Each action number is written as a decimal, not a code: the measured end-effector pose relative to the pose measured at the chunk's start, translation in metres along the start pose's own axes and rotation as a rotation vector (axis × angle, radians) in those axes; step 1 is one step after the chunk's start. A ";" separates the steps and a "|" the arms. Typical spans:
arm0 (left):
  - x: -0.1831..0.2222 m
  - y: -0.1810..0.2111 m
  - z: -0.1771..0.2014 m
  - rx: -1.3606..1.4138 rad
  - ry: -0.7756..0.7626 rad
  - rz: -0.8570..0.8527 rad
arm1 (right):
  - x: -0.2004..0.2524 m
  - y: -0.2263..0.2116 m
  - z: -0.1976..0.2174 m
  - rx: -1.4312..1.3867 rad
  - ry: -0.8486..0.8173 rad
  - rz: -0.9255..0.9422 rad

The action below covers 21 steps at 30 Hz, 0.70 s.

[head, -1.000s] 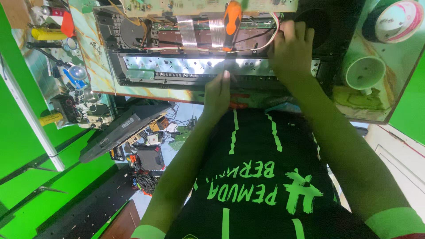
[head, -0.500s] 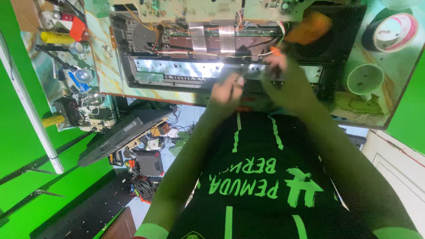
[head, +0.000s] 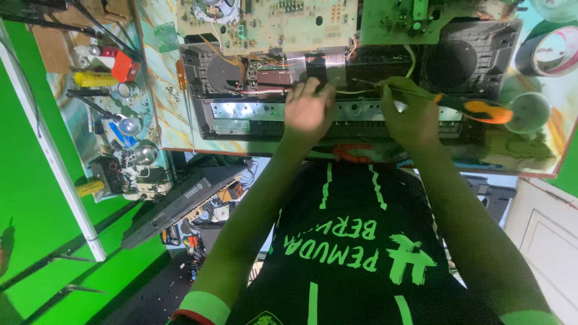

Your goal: The person works on the internal components of an electronic keyboard, using a screwdriver to remove and replace parts and handling various wires and circuit boards.

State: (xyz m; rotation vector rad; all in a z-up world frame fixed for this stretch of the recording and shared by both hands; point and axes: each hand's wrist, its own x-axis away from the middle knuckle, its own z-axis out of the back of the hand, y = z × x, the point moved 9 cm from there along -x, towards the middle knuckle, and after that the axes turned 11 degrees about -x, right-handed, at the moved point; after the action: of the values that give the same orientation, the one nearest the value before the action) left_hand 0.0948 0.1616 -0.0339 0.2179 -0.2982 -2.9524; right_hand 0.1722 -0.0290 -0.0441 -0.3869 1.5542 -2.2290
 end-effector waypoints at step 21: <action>-0.036 -0.009 -0.028 0.246 -0.242 0.044 | 0.008 -0.007 -0.065 0.997 -0.188 0.545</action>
State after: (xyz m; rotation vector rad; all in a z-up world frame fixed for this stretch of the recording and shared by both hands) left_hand 0.1334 0.1716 -0.0586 -0.1167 -0.6905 -2.8933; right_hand 0.1353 0.0235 -0.0599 0.1198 0.2638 -2.1090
